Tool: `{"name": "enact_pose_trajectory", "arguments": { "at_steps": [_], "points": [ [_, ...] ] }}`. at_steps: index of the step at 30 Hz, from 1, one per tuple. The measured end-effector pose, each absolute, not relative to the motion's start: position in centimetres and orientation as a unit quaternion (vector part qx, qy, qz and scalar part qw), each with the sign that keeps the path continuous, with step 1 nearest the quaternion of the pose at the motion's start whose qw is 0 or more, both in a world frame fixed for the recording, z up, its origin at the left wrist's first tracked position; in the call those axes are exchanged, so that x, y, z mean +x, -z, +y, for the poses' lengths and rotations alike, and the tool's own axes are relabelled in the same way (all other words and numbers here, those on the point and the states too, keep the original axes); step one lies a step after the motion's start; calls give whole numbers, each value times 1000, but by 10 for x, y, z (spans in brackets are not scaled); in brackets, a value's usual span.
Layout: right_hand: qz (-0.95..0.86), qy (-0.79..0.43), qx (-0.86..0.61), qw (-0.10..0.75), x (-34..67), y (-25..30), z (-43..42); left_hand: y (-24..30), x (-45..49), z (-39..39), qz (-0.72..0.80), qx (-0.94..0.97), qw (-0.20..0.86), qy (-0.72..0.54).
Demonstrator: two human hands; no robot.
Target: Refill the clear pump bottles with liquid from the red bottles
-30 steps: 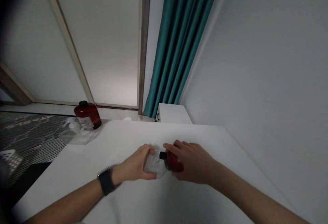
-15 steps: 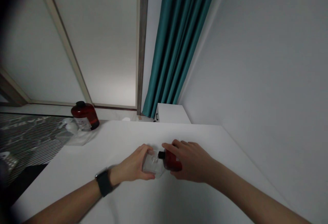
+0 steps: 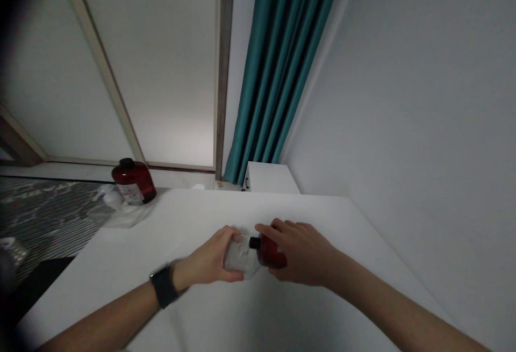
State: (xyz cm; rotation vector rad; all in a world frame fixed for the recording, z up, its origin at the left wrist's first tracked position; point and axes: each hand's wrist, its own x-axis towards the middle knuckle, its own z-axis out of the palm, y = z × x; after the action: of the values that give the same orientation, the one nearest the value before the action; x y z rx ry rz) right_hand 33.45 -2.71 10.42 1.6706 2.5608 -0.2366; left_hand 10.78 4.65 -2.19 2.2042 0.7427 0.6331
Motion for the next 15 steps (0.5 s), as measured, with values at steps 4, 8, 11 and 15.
{"name": "enact_pose_trajectory", "arguments": {
  "at_steps": [4,8,11,15],
  "points": [
    [836,76,543,34,334,-104,-27,22,108,46,286,852,360,-251],
    [833,79,547,39,333,-105,-27,21,108,46,290,850,363,-248],
    [834,78,544,39,334,-104,-27,22,108,47,288,849,365,-253],
    [834,81,544,44,334,-105,-27,23,108,47,283,848,364,-260]
  ]
}}
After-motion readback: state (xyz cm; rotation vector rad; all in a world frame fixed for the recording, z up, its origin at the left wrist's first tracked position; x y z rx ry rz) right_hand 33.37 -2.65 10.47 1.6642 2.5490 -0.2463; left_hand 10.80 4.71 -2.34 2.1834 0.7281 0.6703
